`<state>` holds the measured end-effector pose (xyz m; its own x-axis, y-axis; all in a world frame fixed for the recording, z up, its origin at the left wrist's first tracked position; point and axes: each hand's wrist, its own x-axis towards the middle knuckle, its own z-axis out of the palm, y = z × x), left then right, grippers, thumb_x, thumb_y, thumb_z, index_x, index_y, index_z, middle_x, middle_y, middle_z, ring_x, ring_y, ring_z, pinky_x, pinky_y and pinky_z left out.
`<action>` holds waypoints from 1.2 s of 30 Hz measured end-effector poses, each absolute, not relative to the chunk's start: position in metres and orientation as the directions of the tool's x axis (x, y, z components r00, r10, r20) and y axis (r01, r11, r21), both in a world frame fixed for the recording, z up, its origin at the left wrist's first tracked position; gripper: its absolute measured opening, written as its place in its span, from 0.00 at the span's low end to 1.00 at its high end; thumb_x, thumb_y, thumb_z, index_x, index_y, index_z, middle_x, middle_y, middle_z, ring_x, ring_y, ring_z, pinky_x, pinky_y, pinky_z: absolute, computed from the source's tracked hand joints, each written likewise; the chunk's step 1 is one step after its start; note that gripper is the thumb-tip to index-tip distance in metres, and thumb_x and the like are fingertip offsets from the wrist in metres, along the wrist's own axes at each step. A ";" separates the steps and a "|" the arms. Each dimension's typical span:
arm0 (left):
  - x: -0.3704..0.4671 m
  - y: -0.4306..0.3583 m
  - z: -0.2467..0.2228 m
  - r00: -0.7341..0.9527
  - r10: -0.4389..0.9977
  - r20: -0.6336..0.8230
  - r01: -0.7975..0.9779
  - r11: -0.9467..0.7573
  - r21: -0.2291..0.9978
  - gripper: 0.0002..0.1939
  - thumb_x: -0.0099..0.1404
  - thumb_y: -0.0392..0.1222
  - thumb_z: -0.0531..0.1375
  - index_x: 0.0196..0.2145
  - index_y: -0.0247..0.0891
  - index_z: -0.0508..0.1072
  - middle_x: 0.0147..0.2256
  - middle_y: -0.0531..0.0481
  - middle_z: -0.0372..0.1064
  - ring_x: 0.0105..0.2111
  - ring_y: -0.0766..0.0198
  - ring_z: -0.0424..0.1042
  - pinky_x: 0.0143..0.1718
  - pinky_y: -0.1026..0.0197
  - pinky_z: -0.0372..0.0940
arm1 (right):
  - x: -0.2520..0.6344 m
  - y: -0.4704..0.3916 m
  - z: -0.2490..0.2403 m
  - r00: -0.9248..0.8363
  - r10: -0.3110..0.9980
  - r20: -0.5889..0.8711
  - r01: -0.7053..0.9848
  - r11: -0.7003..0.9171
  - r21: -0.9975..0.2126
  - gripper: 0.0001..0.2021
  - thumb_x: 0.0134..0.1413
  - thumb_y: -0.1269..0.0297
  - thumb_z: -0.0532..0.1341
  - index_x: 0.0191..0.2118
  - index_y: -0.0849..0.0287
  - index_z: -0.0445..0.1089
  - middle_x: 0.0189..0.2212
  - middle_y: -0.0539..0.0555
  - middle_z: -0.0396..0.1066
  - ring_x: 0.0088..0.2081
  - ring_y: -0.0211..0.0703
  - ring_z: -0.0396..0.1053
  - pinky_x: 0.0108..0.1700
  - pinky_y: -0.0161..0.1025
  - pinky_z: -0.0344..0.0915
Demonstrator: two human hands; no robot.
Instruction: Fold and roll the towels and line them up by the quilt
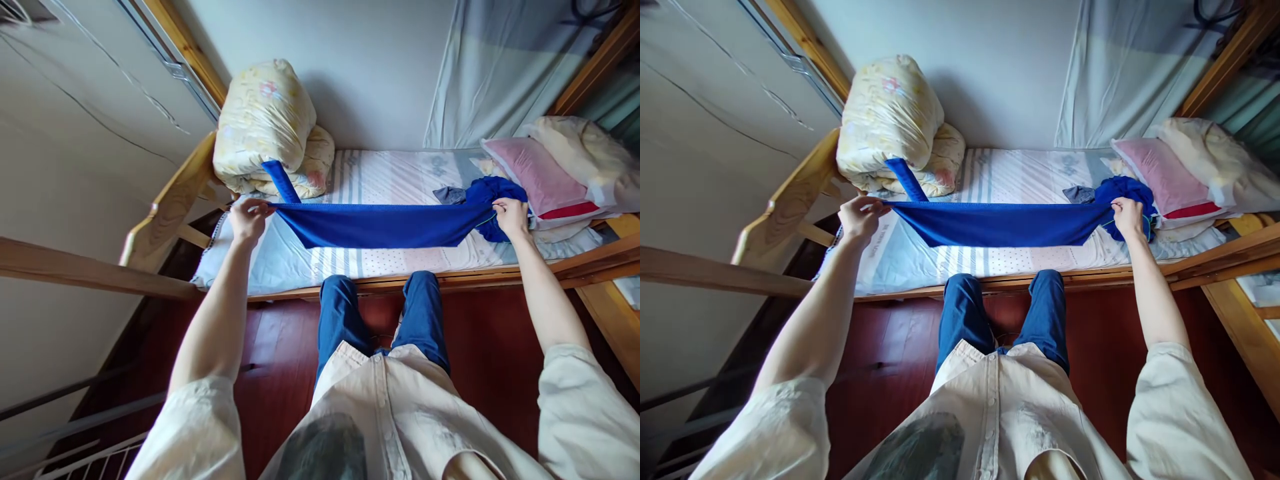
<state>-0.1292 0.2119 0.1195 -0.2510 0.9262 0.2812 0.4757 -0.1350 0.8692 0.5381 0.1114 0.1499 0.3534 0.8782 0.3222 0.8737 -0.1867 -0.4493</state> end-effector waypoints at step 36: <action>-0.144 0.141 -0.135 0.047 0.985 -0.165 0.971 -0.006 0.239 0.16 0.67 0.36 0.51 0.37 0.37 0.80 0.42 0.35 0.76 0.50 0.43 0.69 0.52 0.45 0.65 | 0.484 0.080 -0.122 0.510 0.818 -0.265 0.819 -0.557 -0.141 0.18 0.60 0.74 0.56 0.48 0.59 0.81 0.48 0.62 0.79 0.49 0.51 0.76 0.54 0.44 0.70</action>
<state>-0.1444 0.1405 -0.1347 0.0469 0.9851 -0.1653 0.9710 -0.0061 0.2392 0.4842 0.0796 -0.1217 0.5105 0.8181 -0.2647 0.8187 -0.5566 -0.1413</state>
